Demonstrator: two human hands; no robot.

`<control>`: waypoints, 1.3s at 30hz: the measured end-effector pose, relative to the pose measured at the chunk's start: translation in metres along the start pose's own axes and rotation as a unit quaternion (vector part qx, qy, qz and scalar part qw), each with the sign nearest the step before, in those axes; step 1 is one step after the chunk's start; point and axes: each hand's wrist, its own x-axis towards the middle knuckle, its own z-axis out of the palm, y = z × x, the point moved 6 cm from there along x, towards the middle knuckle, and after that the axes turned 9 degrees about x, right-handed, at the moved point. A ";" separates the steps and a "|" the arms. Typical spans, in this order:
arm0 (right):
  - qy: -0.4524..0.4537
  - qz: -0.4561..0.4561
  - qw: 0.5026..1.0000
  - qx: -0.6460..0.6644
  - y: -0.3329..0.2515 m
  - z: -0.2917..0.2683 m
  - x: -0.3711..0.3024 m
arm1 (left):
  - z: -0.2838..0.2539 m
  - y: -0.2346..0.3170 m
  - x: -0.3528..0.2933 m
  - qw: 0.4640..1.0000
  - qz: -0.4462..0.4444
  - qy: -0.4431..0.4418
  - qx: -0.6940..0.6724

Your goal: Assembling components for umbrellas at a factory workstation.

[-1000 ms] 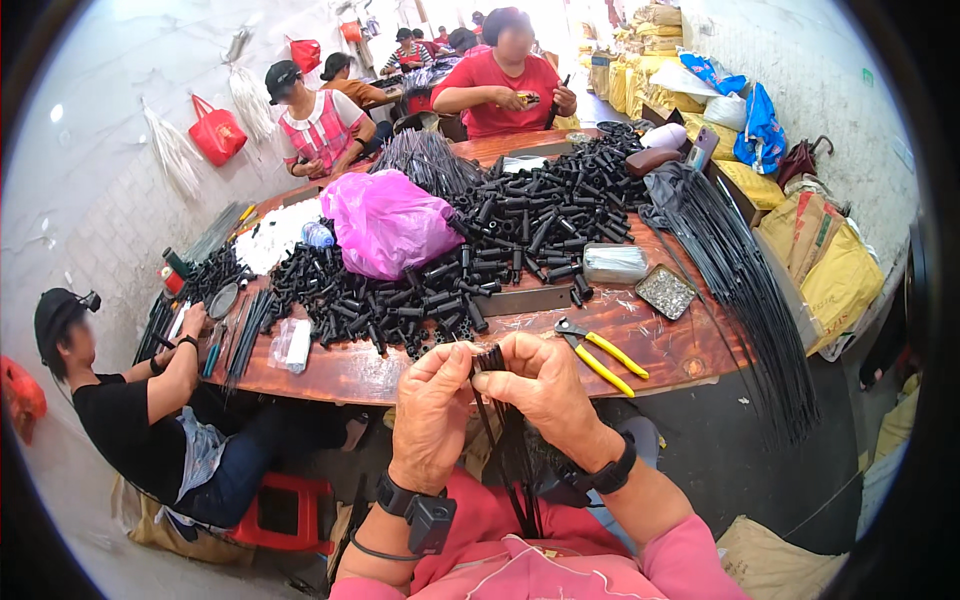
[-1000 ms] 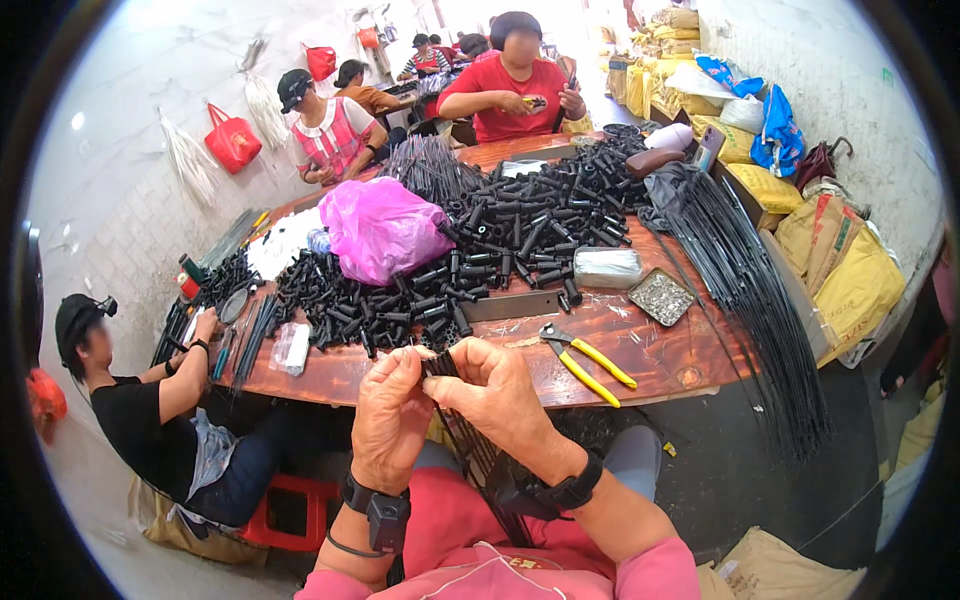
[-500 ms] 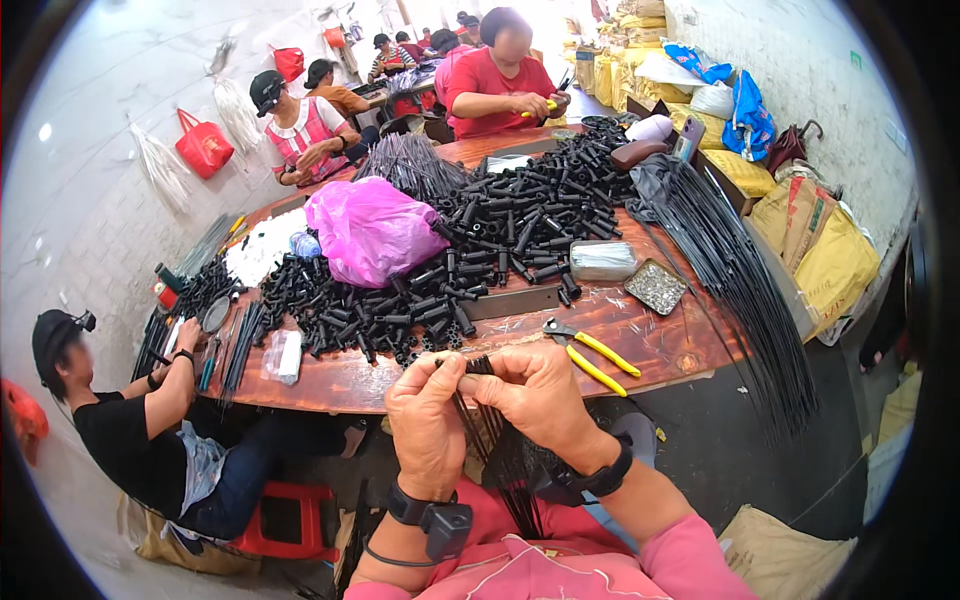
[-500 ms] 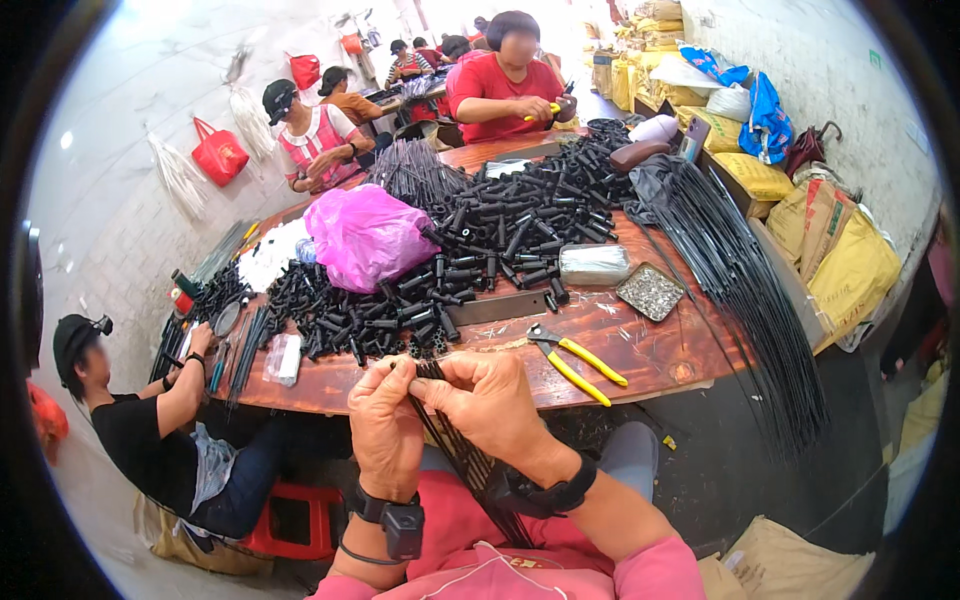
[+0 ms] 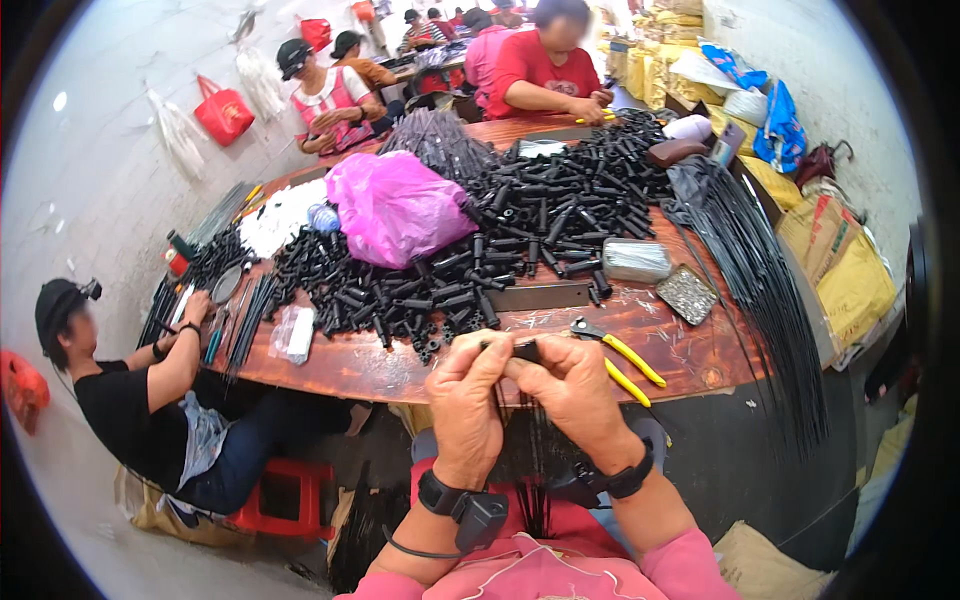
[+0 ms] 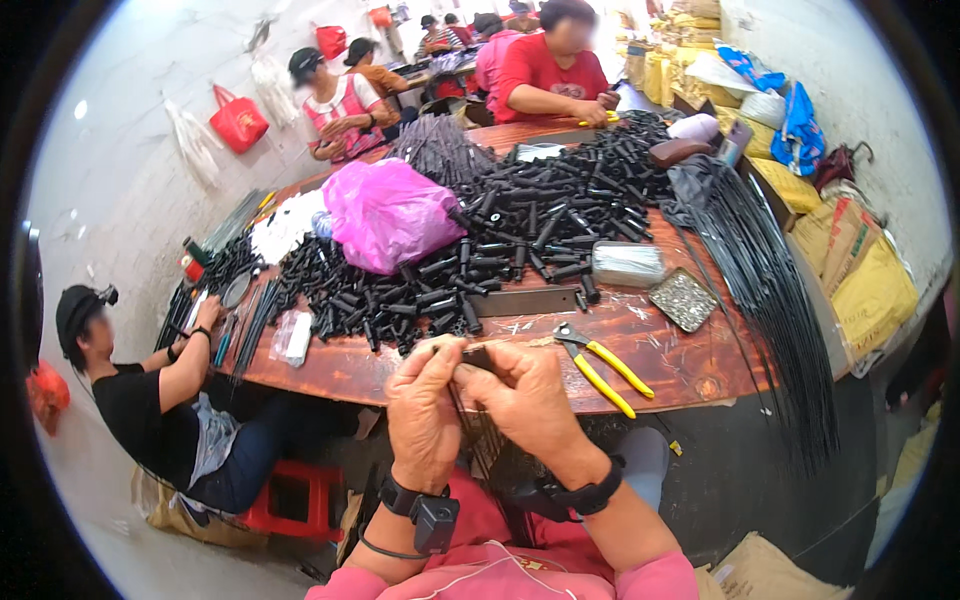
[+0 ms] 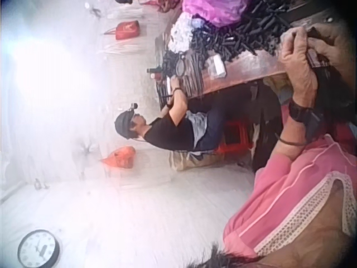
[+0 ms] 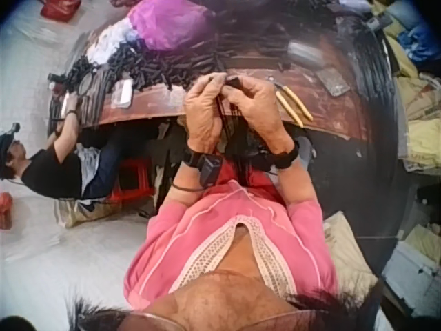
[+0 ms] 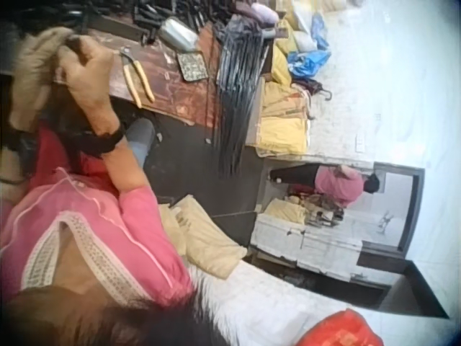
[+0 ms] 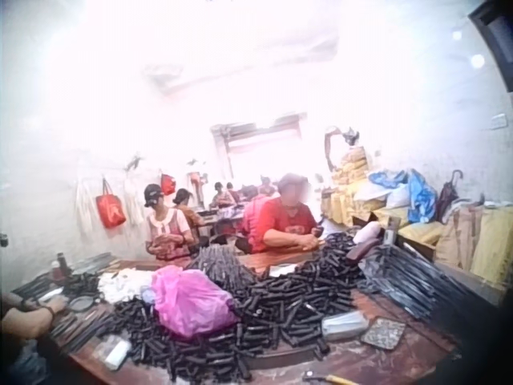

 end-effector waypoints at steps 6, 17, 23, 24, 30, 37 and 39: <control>0.002 0.050 0.998 0.043 0.014 -0.013 0.009 | -0.015 -0.023 -0.006 0.993 -0.098 -0.058 0.032; 0.010 0.047 0.998 -0.049 0.024 -0.033 0.021 | -0.134 -0.022 0.044 0.798 0.129 0.083 0.583; 0.014 0.044 0.998 -0.037 0.021 -0.033 0.020 | -0.132 -0.031 0.052 0.765 0.080 0.061 0.636; 0.014 0.043 0.998 -0.037 0.018 -0.033 0.019 | -0.132 -0.032 0.053 0.766 0.072 0.066 0.636; -0.001 0.026 0.999 -0.019 0.001 -0.026 0.006 | -0.134 -0.027 0.044 0.781 0.167 0.098 0.594; -0.040 -0.012 0.999 -0.002 -0.011 -0.016 -0.010 | -0.083 0.036 0.036 0.989 0.036 0.046 0.136; -0.054 -0.007 0.998 -0.016 -0.016 -0.004 -0.017 | -0.052 0.056 0.033 0.991 0.042 0.012 0.123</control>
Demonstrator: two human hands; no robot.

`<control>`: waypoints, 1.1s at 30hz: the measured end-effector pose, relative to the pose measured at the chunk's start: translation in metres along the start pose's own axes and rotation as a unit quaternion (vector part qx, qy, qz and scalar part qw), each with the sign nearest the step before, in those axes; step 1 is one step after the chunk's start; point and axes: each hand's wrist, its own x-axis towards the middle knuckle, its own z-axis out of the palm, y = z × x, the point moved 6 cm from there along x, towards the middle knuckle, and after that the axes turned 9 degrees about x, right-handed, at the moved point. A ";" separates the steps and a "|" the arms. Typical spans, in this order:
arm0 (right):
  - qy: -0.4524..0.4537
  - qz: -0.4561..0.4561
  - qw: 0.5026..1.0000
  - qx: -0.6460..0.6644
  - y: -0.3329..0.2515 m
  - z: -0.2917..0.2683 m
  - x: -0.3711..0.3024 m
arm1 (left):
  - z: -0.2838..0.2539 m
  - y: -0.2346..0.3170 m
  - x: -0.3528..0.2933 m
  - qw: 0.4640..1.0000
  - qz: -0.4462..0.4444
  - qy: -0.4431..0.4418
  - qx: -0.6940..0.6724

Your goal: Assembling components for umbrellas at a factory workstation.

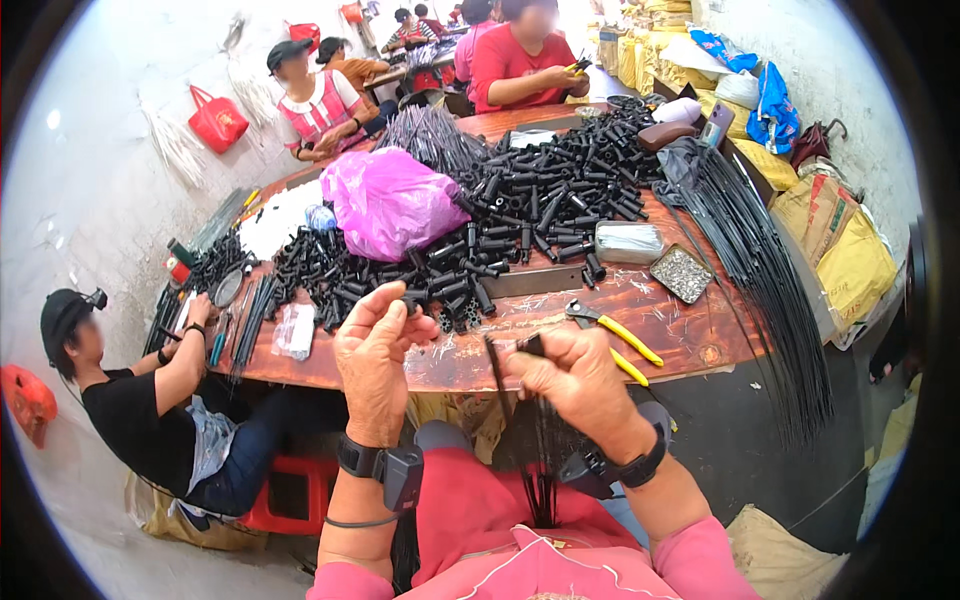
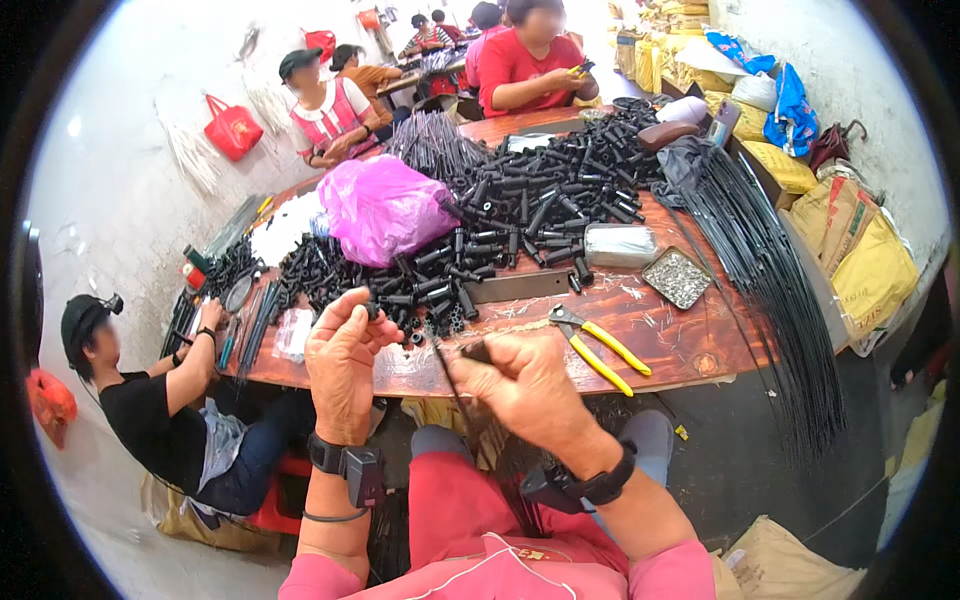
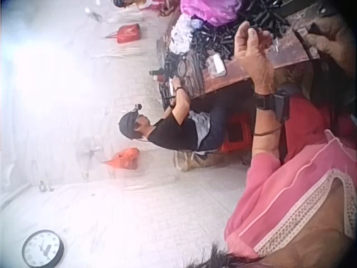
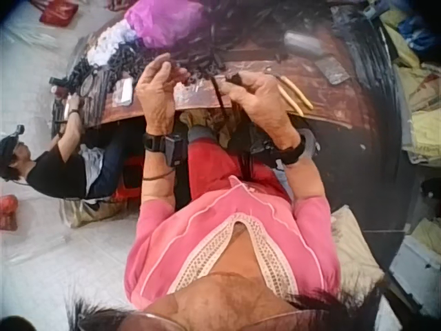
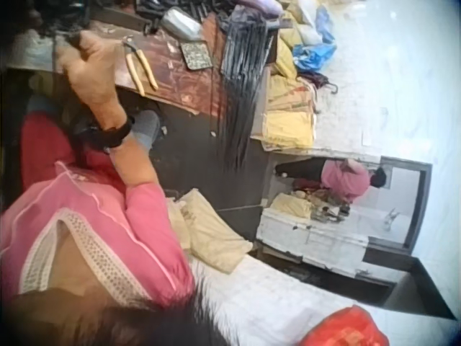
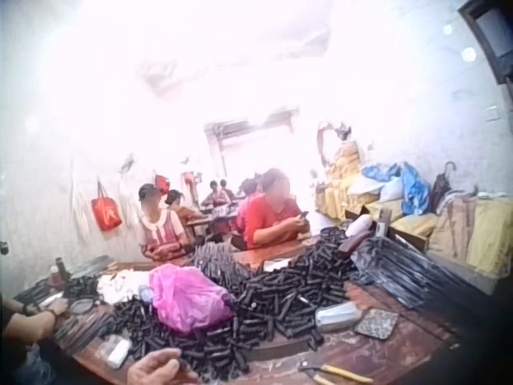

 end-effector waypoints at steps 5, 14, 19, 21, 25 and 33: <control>-0.036 -0.009 0.999 0.039 -0.006 0.027 -0.009 | 0.050 0.017 -0.018 0.986 -0.058 -0.135 -0.074; 0.010 -0.041 0.999 -0.011 0.003 0.014 -0.006 | 0.066 0.004 -0.037 0.961 -0.168 -0.154 -0.155; -0.006 -0.049 0.998 -0.037 0.002 0.014 0.000 | 0.066 0.003 -0.037 0.958 -0.176 -0.154 -0.167; -0.002 -0.043 0.999 -0.028 0.003 0.014 0.002 | 0.066 0.004 -0.036 0.960 -0.172 -0.143 -0.166; 0.006 -0.029 0.999 -0.011 0.009 0.012 0.005 | 0.066 0.003 -0.035 0.966 -0.159 -0.129 -0.157; 0.023 -0.034 0.999 -0.029 0.020 0.008 0.009 | 0.063 0.001 -0.034 0.971 -0.161 -0.115 -0.134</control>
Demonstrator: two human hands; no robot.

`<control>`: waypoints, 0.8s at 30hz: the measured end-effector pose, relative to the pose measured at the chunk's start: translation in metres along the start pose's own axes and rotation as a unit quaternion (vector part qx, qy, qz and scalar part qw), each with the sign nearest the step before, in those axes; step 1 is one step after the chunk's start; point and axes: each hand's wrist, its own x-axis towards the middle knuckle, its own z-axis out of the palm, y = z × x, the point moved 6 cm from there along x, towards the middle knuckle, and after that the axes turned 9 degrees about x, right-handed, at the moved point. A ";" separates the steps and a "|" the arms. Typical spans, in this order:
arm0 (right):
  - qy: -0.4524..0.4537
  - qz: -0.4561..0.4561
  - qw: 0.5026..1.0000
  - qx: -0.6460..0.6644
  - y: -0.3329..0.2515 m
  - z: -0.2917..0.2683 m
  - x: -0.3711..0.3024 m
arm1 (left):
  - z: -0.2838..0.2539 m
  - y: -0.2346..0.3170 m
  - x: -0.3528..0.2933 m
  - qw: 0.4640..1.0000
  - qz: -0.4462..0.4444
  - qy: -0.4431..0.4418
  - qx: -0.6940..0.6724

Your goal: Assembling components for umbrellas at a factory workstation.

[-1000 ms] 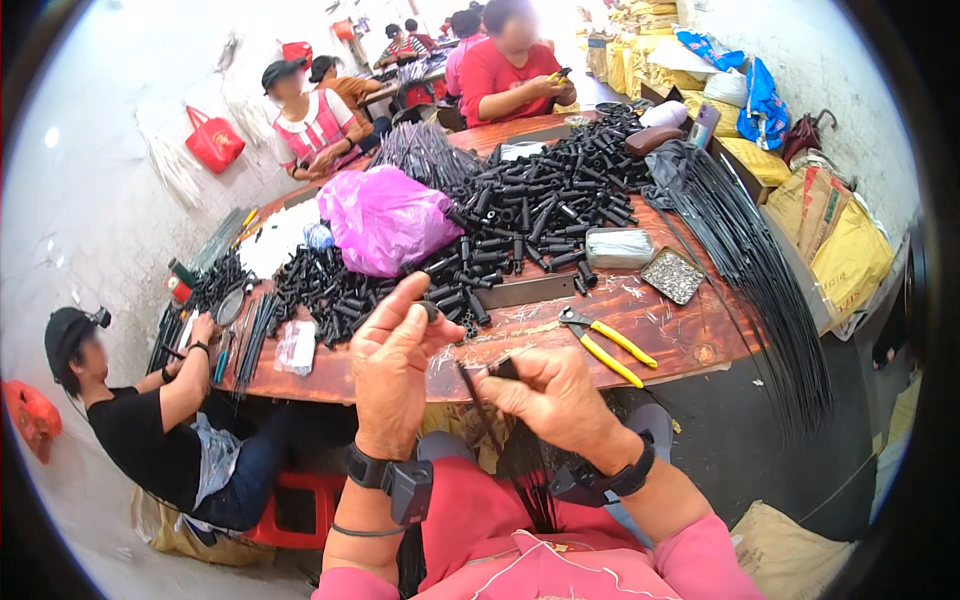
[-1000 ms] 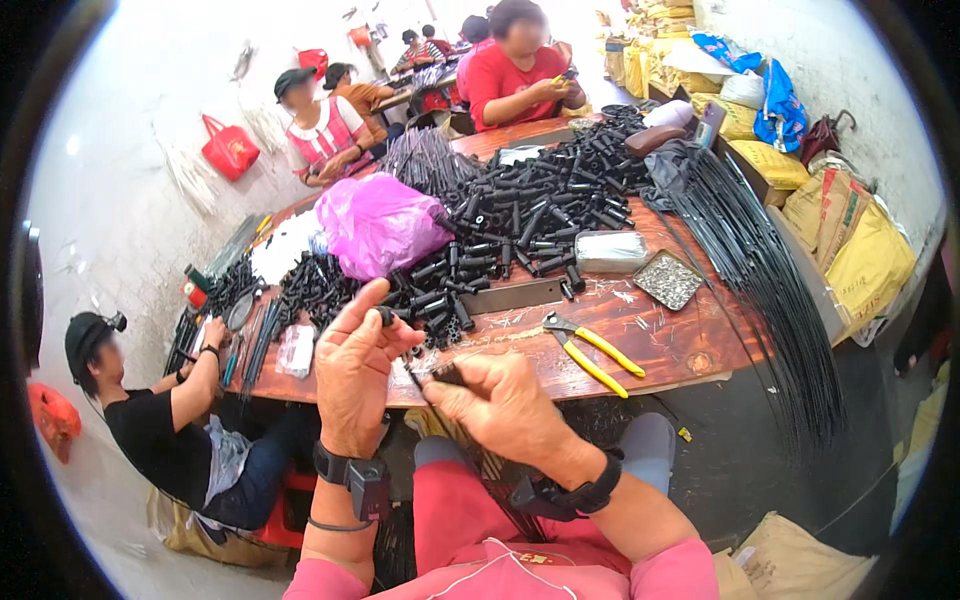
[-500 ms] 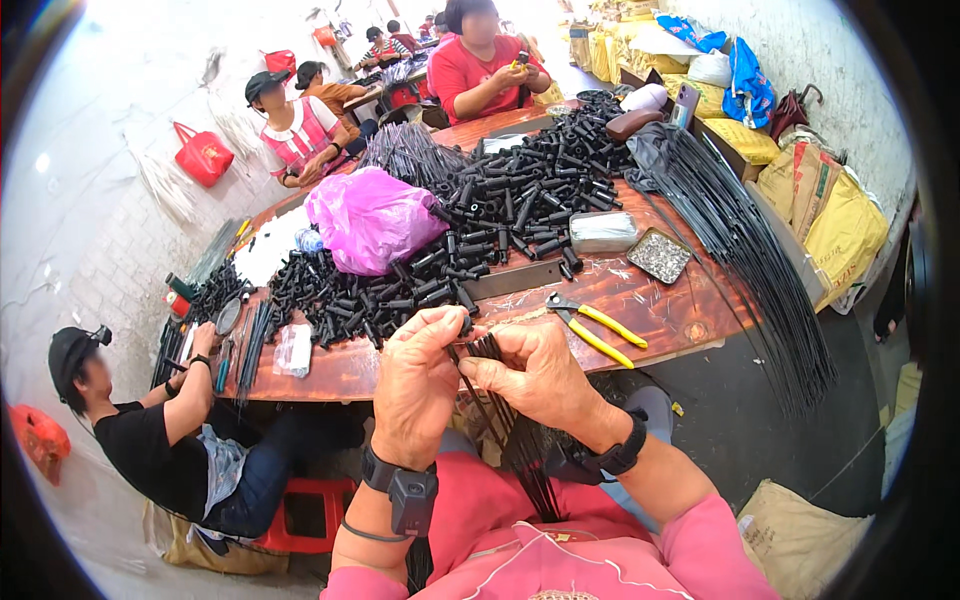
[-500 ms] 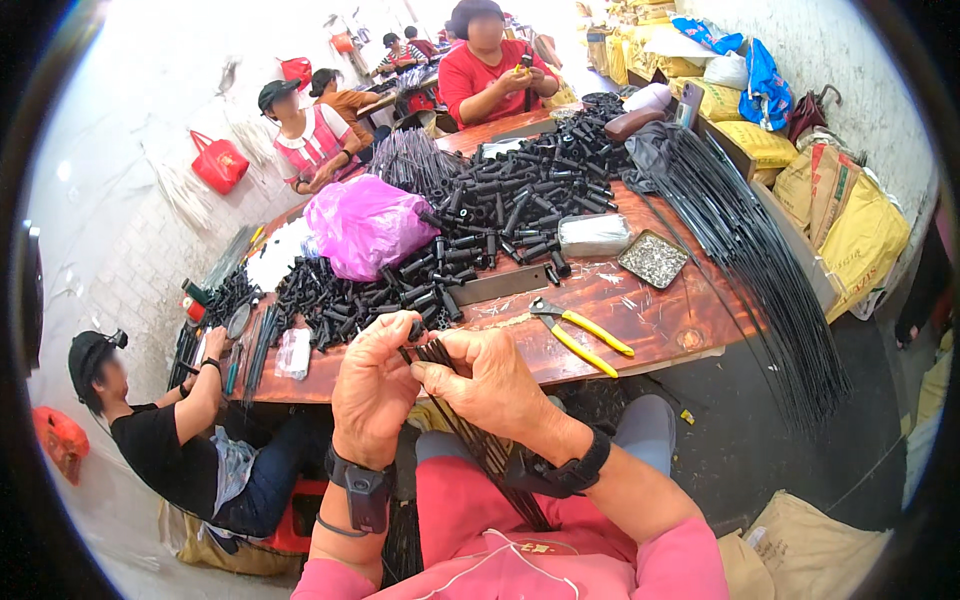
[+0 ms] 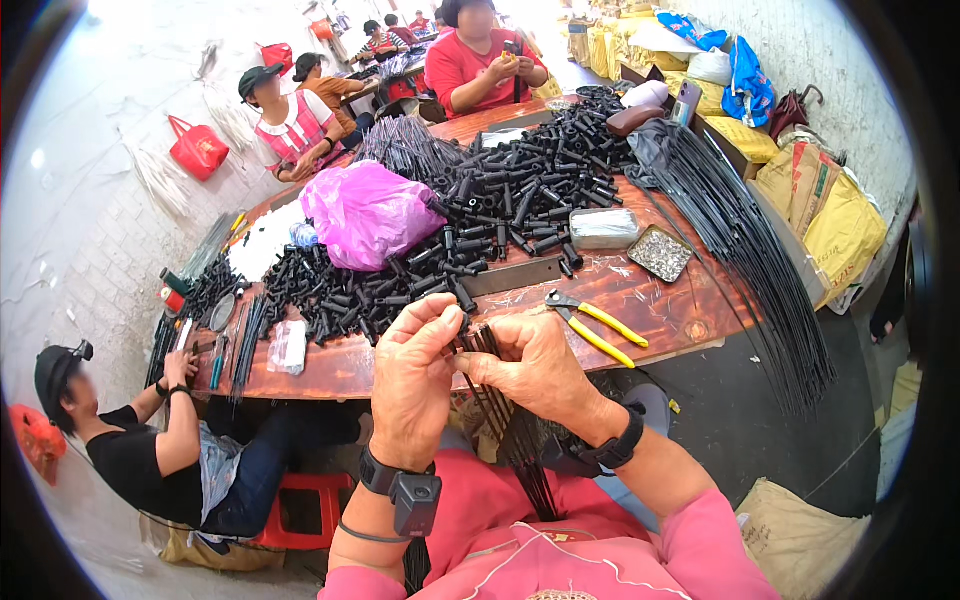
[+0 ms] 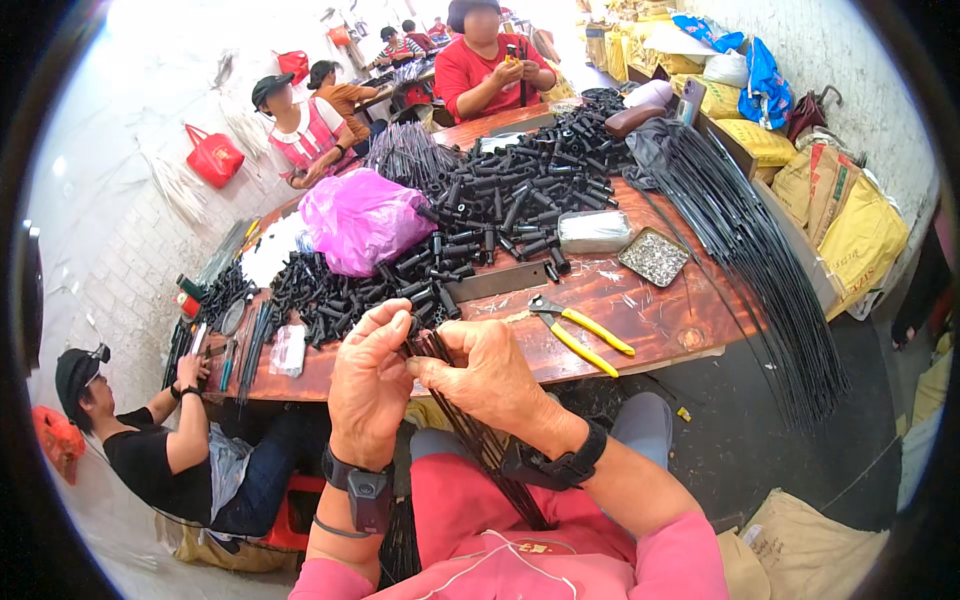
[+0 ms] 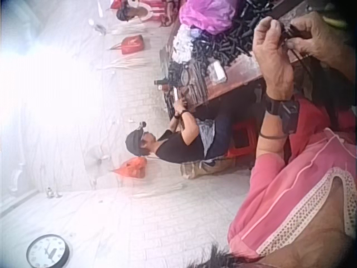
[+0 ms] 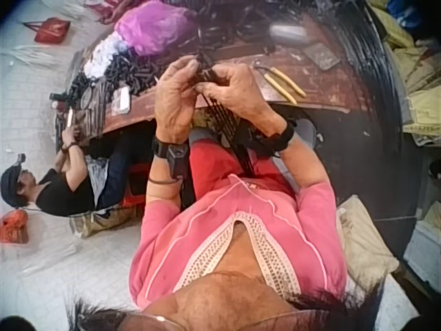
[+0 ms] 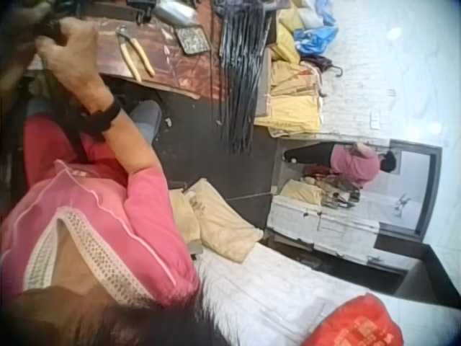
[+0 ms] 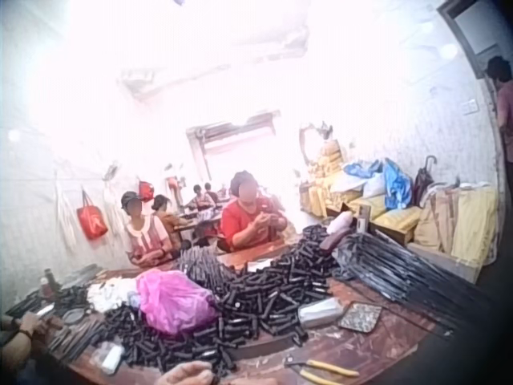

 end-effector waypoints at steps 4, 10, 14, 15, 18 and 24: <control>0.002 0.000 1.000 0.005 0.001 0.001 0.001 | -0.004 -0.001 -0.002 1.000 0.003 0.014 0.016; -0.006 -0.002 1.000 -0.028 -0.006 -0.002 0.003 | -0.002 0.003 -0.001 0.999 -0.014 -0.033 0.011; -0.024 0.011 0.999 -0.036 -0.017 0.000 0.002 | -0.005 0.003 -0.001 0.999 -0.018 -0.042 0.025; -0.023 0.010 0.999 -0.035 -0.016 -0.002 0.003 | -0.004 0.004 -0.001 0.998 -0.019 -0.049 0.027; -0.048 0.032 0.998 0.002 -0.011 -0.004 0.003 | -0.002 0.002 -0.002 0.997 -0.020 -0.064 0.035; -0.031 0.064 0.997 -0.002 -0.012 -0.008 -0.001 | 0.004 -0.001 -0.010 0.994 0.025 -0.052 0.089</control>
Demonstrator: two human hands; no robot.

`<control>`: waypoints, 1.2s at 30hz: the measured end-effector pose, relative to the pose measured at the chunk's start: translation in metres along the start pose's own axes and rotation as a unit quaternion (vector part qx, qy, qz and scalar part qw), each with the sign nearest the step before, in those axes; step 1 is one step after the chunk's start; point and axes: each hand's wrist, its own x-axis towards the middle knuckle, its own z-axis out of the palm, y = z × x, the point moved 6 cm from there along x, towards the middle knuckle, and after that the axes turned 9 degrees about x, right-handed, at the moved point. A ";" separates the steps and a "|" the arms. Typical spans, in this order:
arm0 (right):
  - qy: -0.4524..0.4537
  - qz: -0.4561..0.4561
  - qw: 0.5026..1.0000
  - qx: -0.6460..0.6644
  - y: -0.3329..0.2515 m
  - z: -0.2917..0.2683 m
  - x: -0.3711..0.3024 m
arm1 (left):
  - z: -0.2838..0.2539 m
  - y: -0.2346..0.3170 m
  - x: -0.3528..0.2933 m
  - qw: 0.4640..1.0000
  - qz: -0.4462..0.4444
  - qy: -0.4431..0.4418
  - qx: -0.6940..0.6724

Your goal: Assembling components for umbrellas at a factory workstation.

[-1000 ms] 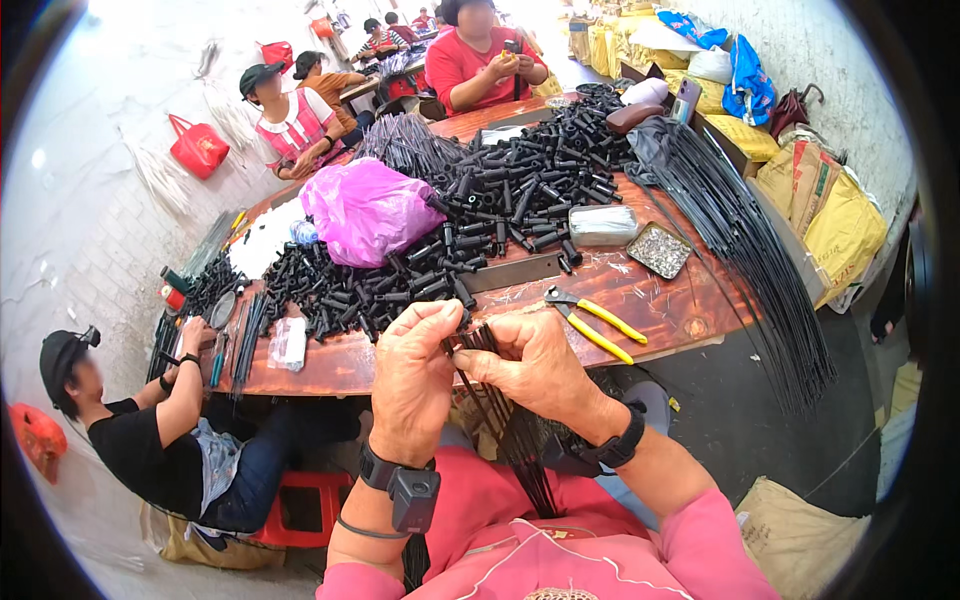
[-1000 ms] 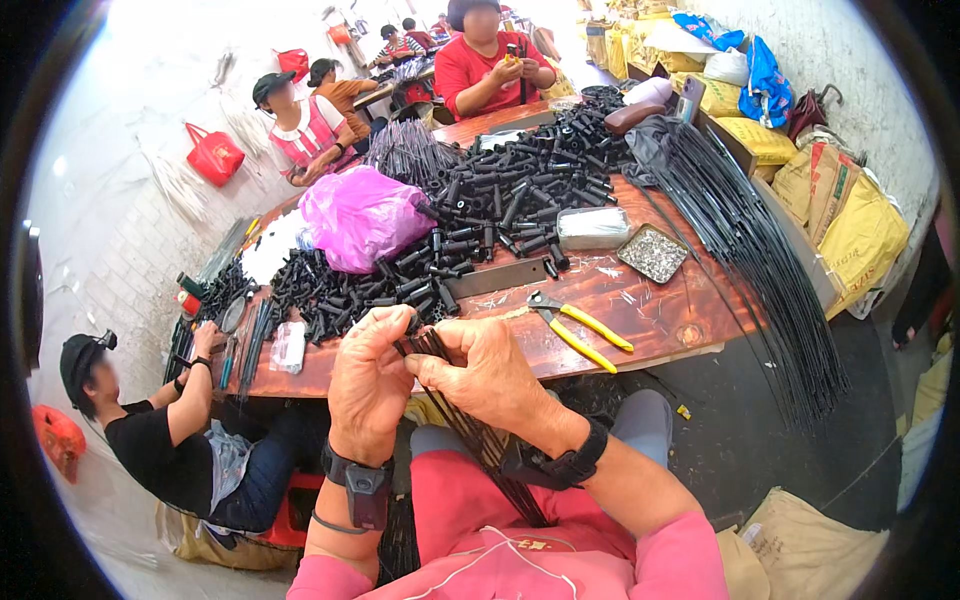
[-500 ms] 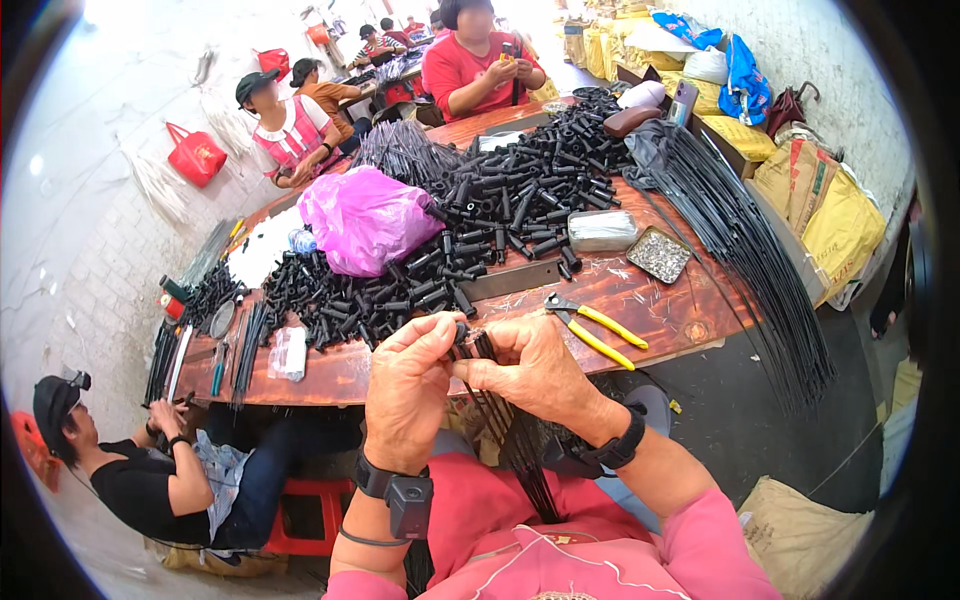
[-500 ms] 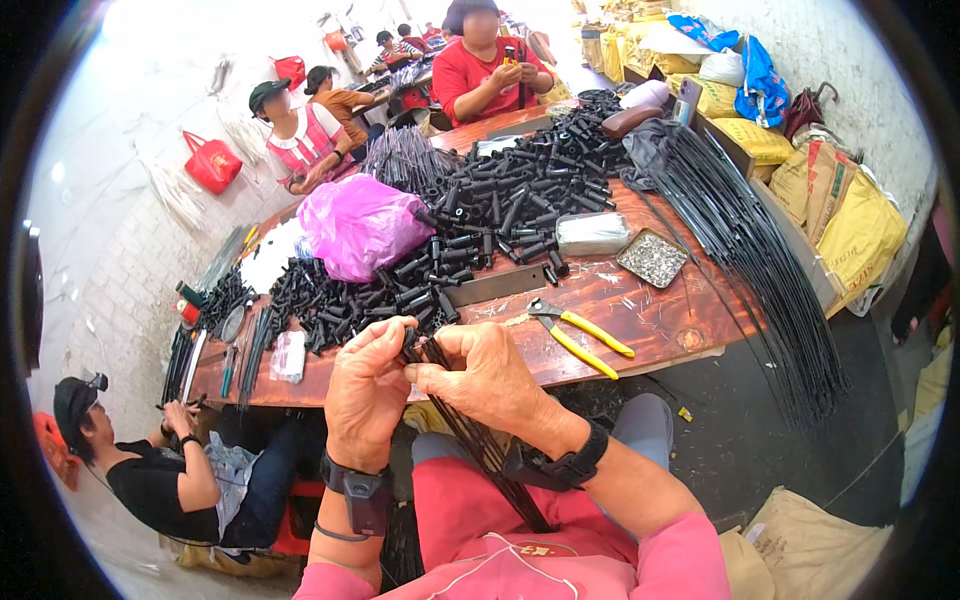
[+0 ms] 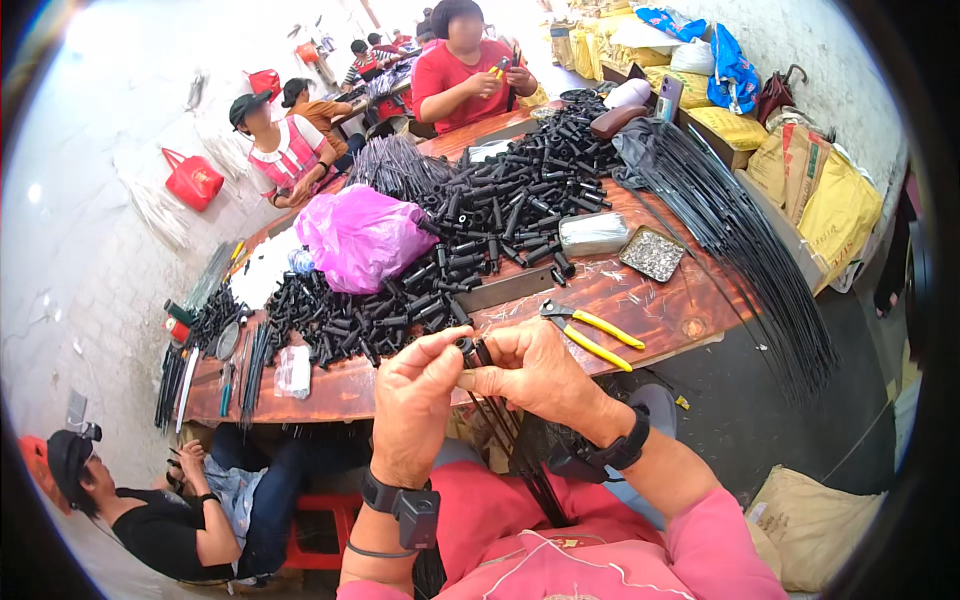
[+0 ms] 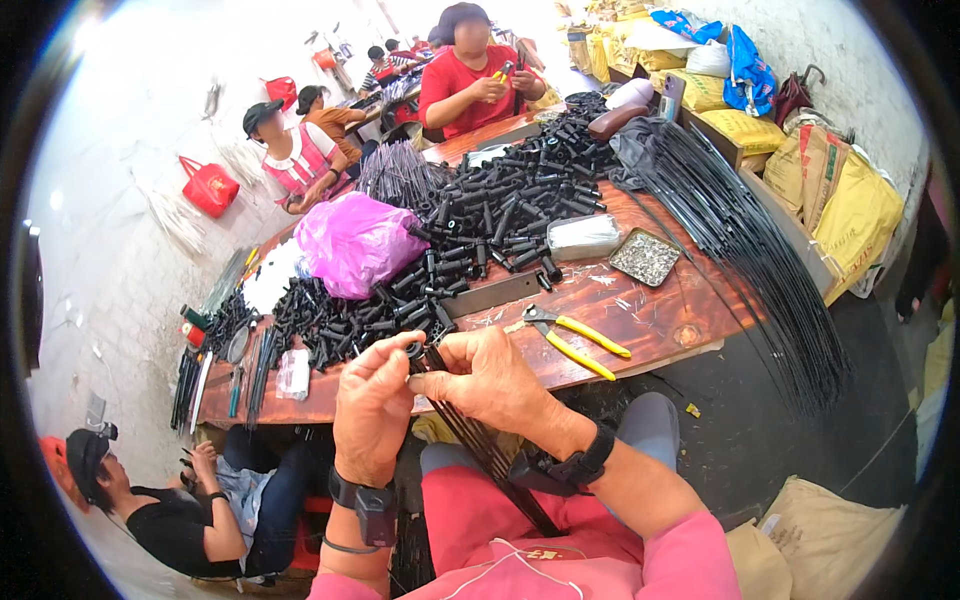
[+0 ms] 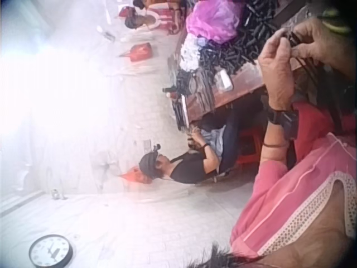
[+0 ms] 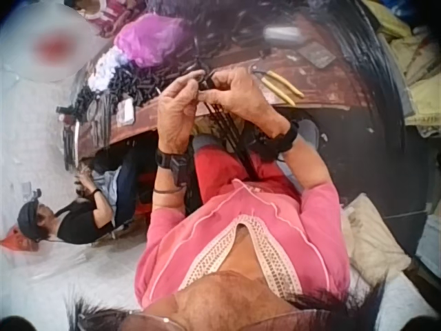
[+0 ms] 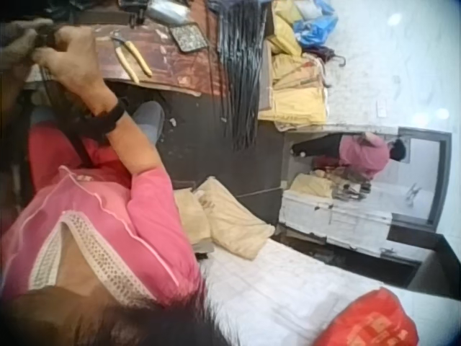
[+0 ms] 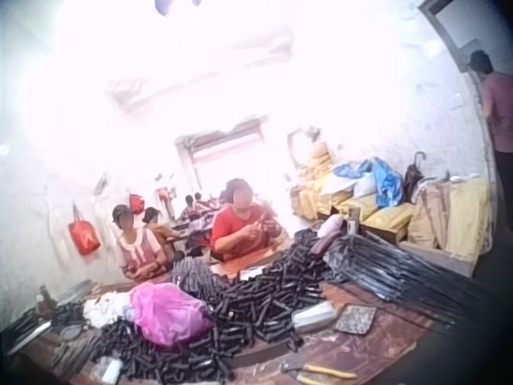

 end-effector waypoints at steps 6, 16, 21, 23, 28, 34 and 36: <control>-0.020 -0.070 0.996 0.046 0.001 0.001 -0.004 | -0.001 -0.005 0.001 0.998 0.052 -0.011 0.024; -0.032 -0.010 0.998 0.057 0.003 -0.012 -0.003 | 0.002 -0.008 0.002 0.996 0.072 -0.032 -0.036; -0.069 0.006 0.995 0.077 -0.002 -0.011 -0.005 | 0.005 -0.007 0.003 0.987 0.070 -0.136 -0.048; -0.082 0.056 0.992 0.075 -0.006 -0.013 -0.007 | 0.005 -0.008 0.004 0.982 0.076 -0.166 -0.055; -0.110 0.120 0.984 0.068 -0.011 -0.011 -0.010 | 0.008 -0.008 0.006 0.962 0.118 -0.245 -0.032; -0.119 0.119 0.985 0.039 -0.014 -0.010 -0.009 | 0.008 -0.003 0.007 0.954 0.145 -0.264 0.005; -0.147 0.129 0.980 0.046 -0.011 -0.008 -0.008 | 0.008 0.002 0.008 0.953 0.145 -0.266 0.019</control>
